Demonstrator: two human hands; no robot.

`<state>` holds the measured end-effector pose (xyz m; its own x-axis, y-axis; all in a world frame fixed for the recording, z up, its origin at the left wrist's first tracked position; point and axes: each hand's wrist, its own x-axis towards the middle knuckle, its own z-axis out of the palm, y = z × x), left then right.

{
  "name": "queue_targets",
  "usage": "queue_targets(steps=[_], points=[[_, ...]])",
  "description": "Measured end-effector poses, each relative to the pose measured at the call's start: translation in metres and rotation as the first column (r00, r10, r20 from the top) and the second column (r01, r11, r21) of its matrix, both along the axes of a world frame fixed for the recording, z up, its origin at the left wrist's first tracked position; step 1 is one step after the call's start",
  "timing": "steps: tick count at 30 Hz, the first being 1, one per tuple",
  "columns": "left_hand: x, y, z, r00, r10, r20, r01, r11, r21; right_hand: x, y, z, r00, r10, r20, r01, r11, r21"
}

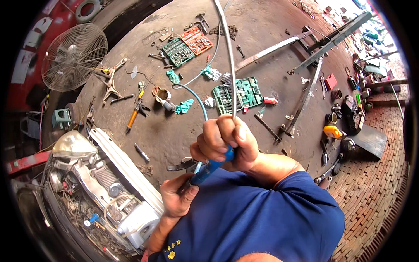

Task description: The person connects a pressure gauge and hose to the vehicle's engine components, adjusts the connections with their hands, and works with another person to secure parts of the engine system.

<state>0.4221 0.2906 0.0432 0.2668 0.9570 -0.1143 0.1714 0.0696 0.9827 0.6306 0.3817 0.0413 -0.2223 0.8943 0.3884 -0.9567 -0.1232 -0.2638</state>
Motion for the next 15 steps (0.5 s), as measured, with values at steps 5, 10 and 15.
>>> queue_targets(steps=[5, 10, 15], points=[[0.003, 0.002, 0.003, 1.000, 0.018, -0.003, -0.018, 0.999, -0.050, 0.006, 0.002, 0.000, 0.999, -0.021, 0.050, 0.024, 0.998, -0.053], [-0.002, -0.001, 0.003, 0.994, 0.030, -0.101, -0.024, 0.998, 0.063, 0.001, -0.007, 0.007, 0.989, -0.064, 0.136, 0.092, 0.974, -0.208], [-0.006, -0.003, -0.004, 0.999, 0.021, -0.032, -0.019, 0.999, 0.048, -0.002, -0.012, 0.018, 0.988, -0.085, 0.131, 0.104, 0.984, -0.143]])
